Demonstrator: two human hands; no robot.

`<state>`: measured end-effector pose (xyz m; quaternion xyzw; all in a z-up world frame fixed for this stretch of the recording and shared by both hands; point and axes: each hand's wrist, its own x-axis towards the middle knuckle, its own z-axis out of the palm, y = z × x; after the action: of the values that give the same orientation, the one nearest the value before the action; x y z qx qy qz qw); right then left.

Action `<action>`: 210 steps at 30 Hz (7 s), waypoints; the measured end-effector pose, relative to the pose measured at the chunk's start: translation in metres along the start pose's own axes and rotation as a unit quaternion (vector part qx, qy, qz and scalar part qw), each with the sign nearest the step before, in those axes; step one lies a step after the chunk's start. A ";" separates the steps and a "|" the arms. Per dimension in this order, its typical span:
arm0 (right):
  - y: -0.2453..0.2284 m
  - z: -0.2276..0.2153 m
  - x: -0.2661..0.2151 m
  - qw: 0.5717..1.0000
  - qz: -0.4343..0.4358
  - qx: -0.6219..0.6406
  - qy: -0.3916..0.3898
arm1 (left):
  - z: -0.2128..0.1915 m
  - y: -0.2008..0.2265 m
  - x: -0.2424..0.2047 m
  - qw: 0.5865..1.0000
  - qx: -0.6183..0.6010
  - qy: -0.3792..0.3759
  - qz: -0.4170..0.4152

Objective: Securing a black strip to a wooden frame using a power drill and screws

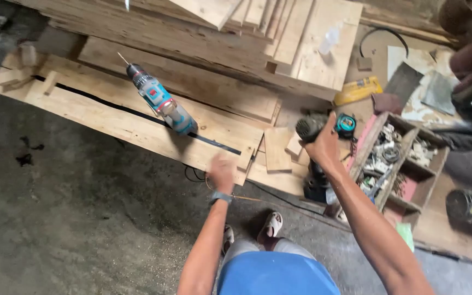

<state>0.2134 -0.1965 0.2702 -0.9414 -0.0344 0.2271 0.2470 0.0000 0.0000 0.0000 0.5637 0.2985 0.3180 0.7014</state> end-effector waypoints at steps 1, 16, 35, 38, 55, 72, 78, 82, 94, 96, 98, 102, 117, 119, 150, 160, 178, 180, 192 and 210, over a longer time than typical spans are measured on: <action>0.021 0.012 0.021 1.000 -0.008 0.000 -0.005 | -0.017 -0.009 0.025 1.000 0.003 0.008 0.004; 0.100 0.074 0.085 0.996 0.033 -0.079 -0.037 | -0.024 0.234 0.198 0.889 0.357 0.245 -0.150; -0.098 0.064 -0.154 0.866 -0.469 0.168 -0.055 | 0.035 0.398 -0.004 0.965 0.216 0.062 0.136; -0.131 0.082 -0.189 0.839 -0.373 0.394 -0.040 | 0.042 0.376 -0.020 0.979 0.193 -0.016 0.060; -0.046 0.078 -0.160 0.989 -0.001 0.146 -0.022 | -0.032 0.073 0.005 0.593 0.676 -0.431 0.077; -0.086 0.100 -0.128 0.989 0.047 0.116 -0.077 | -0.038 0.042 0.004 0.637 0.666 -0.363 0.136; -0.075 0.115 -0.106 0.994 0.037 0.054 -0.084 | -0.036 0.040 0.006 0.634 0.668 -0.369 0.125; -0.079 0.113 -0.107 0.995 0.037 0.026 -0.086 | -0.037 0.037 0.006 0.630 0.672 -0.367 0.129; -0.079 0.126 -0.104 0.995 0.021 -0.026 -0.092 | -0.039 0.035 0.006 0.618 0.681 -0.364 0.149; -0.081 0.125 -0.104 0.995 0.032 -0.023 -0.088 | -0.039 0.030 0.007 0.622 0.679 -0.359 0.154; -0.080 0.126 -0.103 0.996 0.028 -0.019 -0.085 | -0.039 0.027 0.009 0.623 0.677 -0.361 0.156; -0.077 0.130 -0.101 0.996 0.026 -0.002 -0.080 | -0.041 0.029 0.008 0.631 0.667 -0.365 0.154; -0.073 0.139 -0.094 0.992 0.033 -0.078 -0.091 | -0.042 0.025 0.008 0.645 0.655 -0.360 0.156; -0.073 0.138 -0.094 0.992 0.033 -0.078 -0.090 | -0.042 0.020 0.007 0.649 0.652 -0.358 0.160; -0.064 0.144 -0.088 0.991 -0.004 -0.106 -0.086 | -0.045 0.023 0.013 0.651 0.641 -0.353 0.203; -0.058 0.150 -0.078 0.988 -0.015 -0.120 -0.094 | -0.046 0.013 0.015 0.647 0.643 -0.352 0.210; -0.066 0.145 -0.087 0.989 -0.004 -0.114 -0.092 | -0.044 0.007 0.019 0.626 0.659 -0.353 0.220; -0.064 0.147 -0.085 0.988 -0.004 -0.121 -0.091 | -0.043 0.012 0.017 0.629 0.657 -0.354 0.216; -0.079 0.138 -0.096 0.989 0.013 -0.107 -0.099 | -0.037 0.039 0.012 0.582 0.695 -0.381 0.181; -0.073 0.129 -0.093 0.989 0.017 -0.079 -0.126 | -0.034 0.036 0.016 0.551 0.715 -0.392 0.177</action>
<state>0.0763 -0.0915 0.2433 -0.9225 -0.0669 0.3442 0.1617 -0.0207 0.0391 0.0279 0.9897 0.0171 -0.1353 0.0439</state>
